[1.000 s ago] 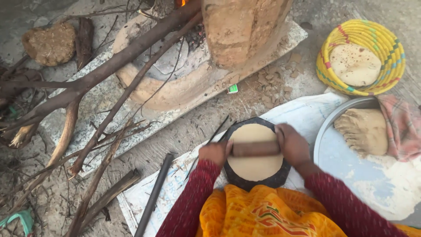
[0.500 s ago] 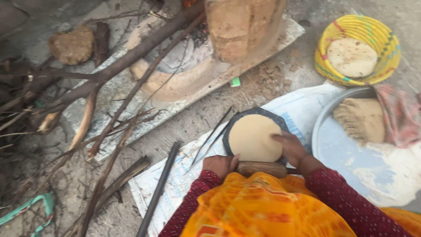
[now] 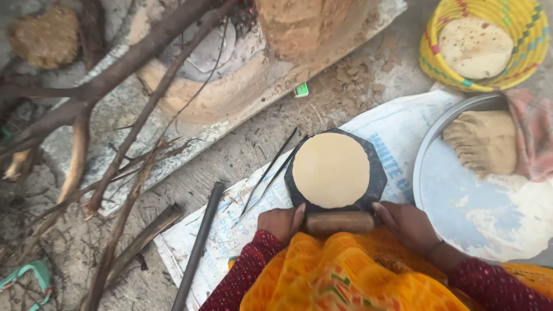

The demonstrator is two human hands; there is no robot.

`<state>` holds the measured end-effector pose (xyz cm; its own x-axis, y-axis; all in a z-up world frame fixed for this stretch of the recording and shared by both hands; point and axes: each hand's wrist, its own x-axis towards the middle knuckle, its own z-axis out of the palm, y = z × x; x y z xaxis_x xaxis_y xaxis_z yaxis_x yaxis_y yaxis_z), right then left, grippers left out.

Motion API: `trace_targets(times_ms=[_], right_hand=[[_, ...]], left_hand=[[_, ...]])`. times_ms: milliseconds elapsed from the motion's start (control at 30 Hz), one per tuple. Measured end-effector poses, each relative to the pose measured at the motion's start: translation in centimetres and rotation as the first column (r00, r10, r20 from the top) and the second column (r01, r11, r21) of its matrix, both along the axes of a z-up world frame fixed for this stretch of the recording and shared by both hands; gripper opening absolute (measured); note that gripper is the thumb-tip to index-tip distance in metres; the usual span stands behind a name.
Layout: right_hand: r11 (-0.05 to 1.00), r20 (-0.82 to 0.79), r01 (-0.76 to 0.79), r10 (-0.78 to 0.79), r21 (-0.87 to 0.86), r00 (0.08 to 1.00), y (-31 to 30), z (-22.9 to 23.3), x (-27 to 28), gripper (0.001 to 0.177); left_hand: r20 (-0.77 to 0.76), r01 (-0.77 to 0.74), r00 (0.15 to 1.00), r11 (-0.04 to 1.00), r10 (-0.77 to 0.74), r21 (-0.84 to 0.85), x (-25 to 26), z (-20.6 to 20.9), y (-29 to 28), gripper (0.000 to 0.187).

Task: Rolling out dough and cooking flatbread over an open flame stove.

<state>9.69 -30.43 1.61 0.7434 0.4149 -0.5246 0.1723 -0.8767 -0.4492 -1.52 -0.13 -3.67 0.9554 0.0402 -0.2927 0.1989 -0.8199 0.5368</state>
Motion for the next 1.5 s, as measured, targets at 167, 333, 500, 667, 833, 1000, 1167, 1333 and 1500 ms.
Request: trace_targets(times_ms=[167, 333, 500, 667, 833, 1000, 1167, 1333, 1500], right_hand=[[0.982, 0.307, -0.033, 0.09, -0.186, 0.947, -0.1, -6.9, 6.9, 0.048], [0.997, 0.605, 0.046, -0.075, 0.064, 0.793, 6.3, -3.5, 14.8, 0.049], [0.996, 0.479, 0.043, -0.001, -0.075, 0.878, 1.5, -5.4, 5.8, 0.04], [0.98, 0.474, 0.0, -0.096, 0.199, 0.875, 4.4, -2.5, 4.4, 0.026], [0.982, 0.647, 0.039, -0.15, 0.184, 0.748, 11.4, -4.0, 13.2, 0.025], [0.977, 0.688, -0.09, -0.069, 0.192, 0.722, 9.7, -5.2, 11.6, 0.053], [0.974, 0.628, -0.069, -0.086, 0.217, 0.773, 6.1, -3.2, 4.0, 0.06], [0.904, 0.292, 0.313, -0.395, 0.289, 0.871, 6.9, -2.9, 7.3, 0.062], [0.51, -0.311, 0.659, -0.607, 0.553, 0.731, 7.0, -6.2, 6.5, 0.029]], left_hand=[[0.048, 0.117, 0.991, 0.983, -0.125, 0.143, 8.2, -5.4, 1.6, 0.048], [0.118, -0.05, 0.993, 0.958, 0.017, 0.283, 16.6, -0.8, 3.5, 0.057], [-0.019, 0.019, 1.0, 0.993, -0.017, 0.118, 8.1, -2.6, 1.0, 0.058], [0.039, -0.05, 0.998, 0.99, 0.045, 0.13, 5.2, -3.6, 3.1, 0.054], [0.289, -0.301, 0.92, 0.95, 0.266, 0.086, 14.5, -1.5, 7.0, 0.045], [0.136, -0.226, 0.969, 0.965, 0.208, 0.134, 11.3, -4.5, 4.8, 0.051], [0.028, -0.171, 0.985, 0.98, 0.169, 0.097, 2.5, -1.1, 0.8, 0.049], [0.067, -0.113, 0.992, 0.993, 0.111, 0.027, 1.1, 2.0, 0.7, 0.05], [0.124, 0.017, 0.992, 0.99, -0.035, 0.143, 0.8, 2.2, 1.5, 0.055]])
